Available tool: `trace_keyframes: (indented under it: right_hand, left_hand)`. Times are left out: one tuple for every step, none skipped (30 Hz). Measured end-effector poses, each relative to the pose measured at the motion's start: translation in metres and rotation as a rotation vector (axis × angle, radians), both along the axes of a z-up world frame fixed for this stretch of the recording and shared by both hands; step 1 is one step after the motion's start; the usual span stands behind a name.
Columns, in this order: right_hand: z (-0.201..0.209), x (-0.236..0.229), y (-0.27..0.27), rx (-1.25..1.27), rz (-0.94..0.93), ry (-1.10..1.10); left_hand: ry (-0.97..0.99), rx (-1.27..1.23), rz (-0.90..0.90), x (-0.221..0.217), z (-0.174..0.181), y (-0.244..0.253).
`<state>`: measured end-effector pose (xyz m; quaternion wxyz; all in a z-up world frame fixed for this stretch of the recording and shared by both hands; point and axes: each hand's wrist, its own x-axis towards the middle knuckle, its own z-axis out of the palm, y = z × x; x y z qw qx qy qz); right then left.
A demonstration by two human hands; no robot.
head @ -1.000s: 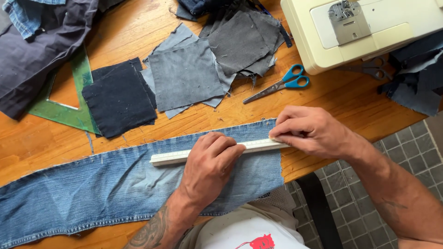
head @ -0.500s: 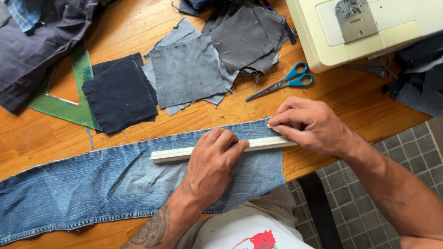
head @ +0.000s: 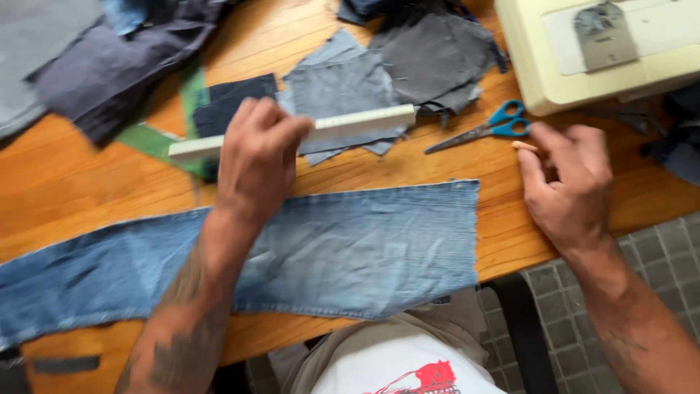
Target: The person measures a piece of denim fabric using a ruler and a triangular set square, marking lines with chalk. They then use scissors to cut the fabric along the marked lines.
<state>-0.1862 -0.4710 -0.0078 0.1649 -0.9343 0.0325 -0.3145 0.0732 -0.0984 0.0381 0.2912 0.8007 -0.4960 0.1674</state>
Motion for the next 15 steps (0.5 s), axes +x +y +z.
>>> trace_keyframes:
  right_hand:
    - [0.001,-0.004,0.004,-0.067,-0.052,-0.018]
    - [0.015,-0.003,0.028,-0.064,-0.039,-0.026]
    - [0.029,-0.002,0.05,-0.046,0.029,0.015]
    - [0.044,-0.001,0.071,-0.028,0.099,0.056]
    - [0.035,-0.011,0.084,-0.026,0.109,0.052]
    - [0.027,-0.021,0.096,-0.105,0.113,0.204]
    - [0.018,-0.029,0.108,-0.188,0.119,0.352]
    - [0.014,-0.031,0.109,-0.189,0.131,0.344]
    - [0.01,-0.034,0.11,-0.238,0.104,0.478]
    - [0.006,-0.037,0.111,-0.289,0.075,0.612]
    - [0.005,-0.036,0.097,-0.293,0.085,0.606]
    - [0.003,-0.035,0.082,-0.29,0.051,0.665]
    - [0.002,-0.034,0.068,-0.285,0.019,0.725]
    - [0.006,-0.033,0.056,-0.288,0.033,0.72]
    - [0.01,-0.033,0.044,-0.301,0.01,0.822]
  left_hand:
    - [-0.044,0.009,0.017,0.014,-0.002,0.004]
    - [-0.051,0.012,0.03,0.023,-0.013,0.006]
    - [-0.091,-0.004,0.038,0.034,-0.023,0.007]
    - [-0.131,-0.019,0.046,0.045,-0.033,0.008]
    - [-0.135,-0.016,0.055,0.046,-0.037,0.011]
    - [-0.135,-0.037,0.063,0.047,-0.041,0.013]
    - [-0.137,-0.058,0.074,0.05,-0.044,0.016]
    - [-0.144,-0.056,0.086,0.046,-0.036,0.026]
    - [-0.094,-0.03,0.111,0.04,-0.029,0.035]
    - [-0.043,-0.005,0.136,0.035,-0.023,0.044]
    - [-0.047,-0.005,0.147,0.027,-0.016,0.064]
    - [-0.006,0.078,0.226,0.018,-0.01,0.084]
    - [0.036,0.165,0.307,0.008,-0.004,0.104]
    - [0.035,0.167,0.322,-0.007,0.0,0.131]
    - [0.075,0.241,0.414,-0.019,0.005,0.154]
